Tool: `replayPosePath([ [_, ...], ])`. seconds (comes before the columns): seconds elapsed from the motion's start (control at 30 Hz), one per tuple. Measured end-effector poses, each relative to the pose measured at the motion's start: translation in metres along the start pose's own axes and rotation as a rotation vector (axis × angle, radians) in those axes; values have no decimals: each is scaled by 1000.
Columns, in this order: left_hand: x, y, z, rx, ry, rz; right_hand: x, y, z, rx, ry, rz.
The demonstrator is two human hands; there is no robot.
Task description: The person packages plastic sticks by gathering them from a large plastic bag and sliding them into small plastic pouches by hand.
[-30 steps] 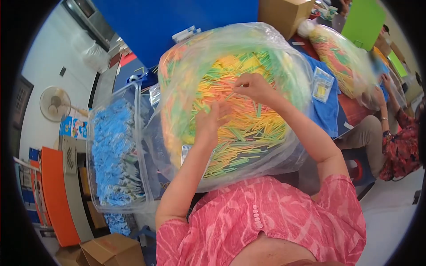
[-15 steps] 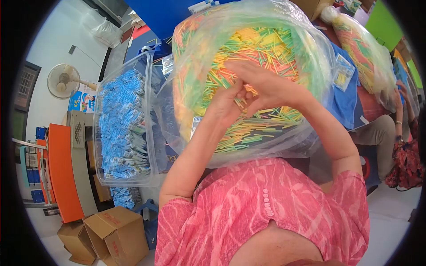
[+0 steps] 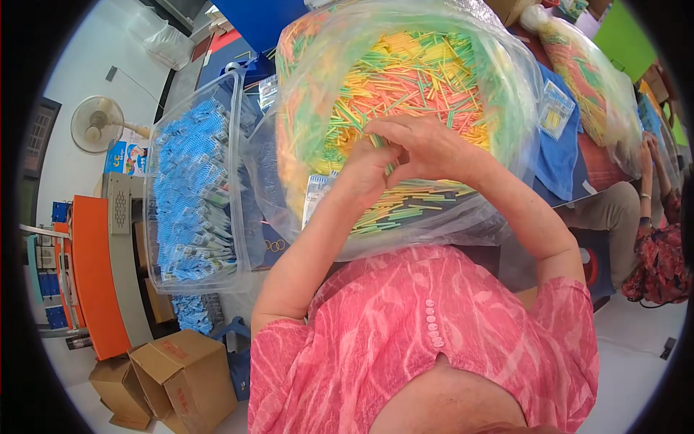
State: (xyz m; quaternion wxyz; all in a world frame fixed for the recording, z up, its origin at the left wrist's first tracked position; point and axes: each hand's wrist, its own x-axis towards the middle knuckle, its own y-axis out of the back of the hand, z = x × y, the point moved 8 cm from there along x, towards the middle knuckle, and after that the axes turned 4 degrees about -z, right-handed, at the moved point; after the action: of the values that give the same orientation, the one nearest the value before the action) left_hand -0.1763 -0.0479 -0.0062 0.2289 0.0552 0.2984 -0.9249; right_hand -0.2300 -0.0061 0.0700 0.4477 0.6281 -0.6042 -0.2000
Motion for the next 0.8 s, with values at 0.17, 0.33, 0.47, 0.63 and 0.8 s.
replayPosePath([
  [0.17, 1, 6, -9, 337, 31, -1, -6, 26, -4, -40, 138, 275],
  [0.33, -11, -14, 8, 729, -481, 7, -11, -8, -3, 58, -87, 173],
  [0.47, -39, -13, 4, 790, -287, 4, -30, -26, 16, 485, -223, 365],
  [0.63, -106, 32, 41, 1520, -664, 422, -59, -22, 50, 358, -340, 395],
  [0.8, -114, 67, 40, 1760, -389, 659, -56, -35, 41, 261, -301, 303],
])
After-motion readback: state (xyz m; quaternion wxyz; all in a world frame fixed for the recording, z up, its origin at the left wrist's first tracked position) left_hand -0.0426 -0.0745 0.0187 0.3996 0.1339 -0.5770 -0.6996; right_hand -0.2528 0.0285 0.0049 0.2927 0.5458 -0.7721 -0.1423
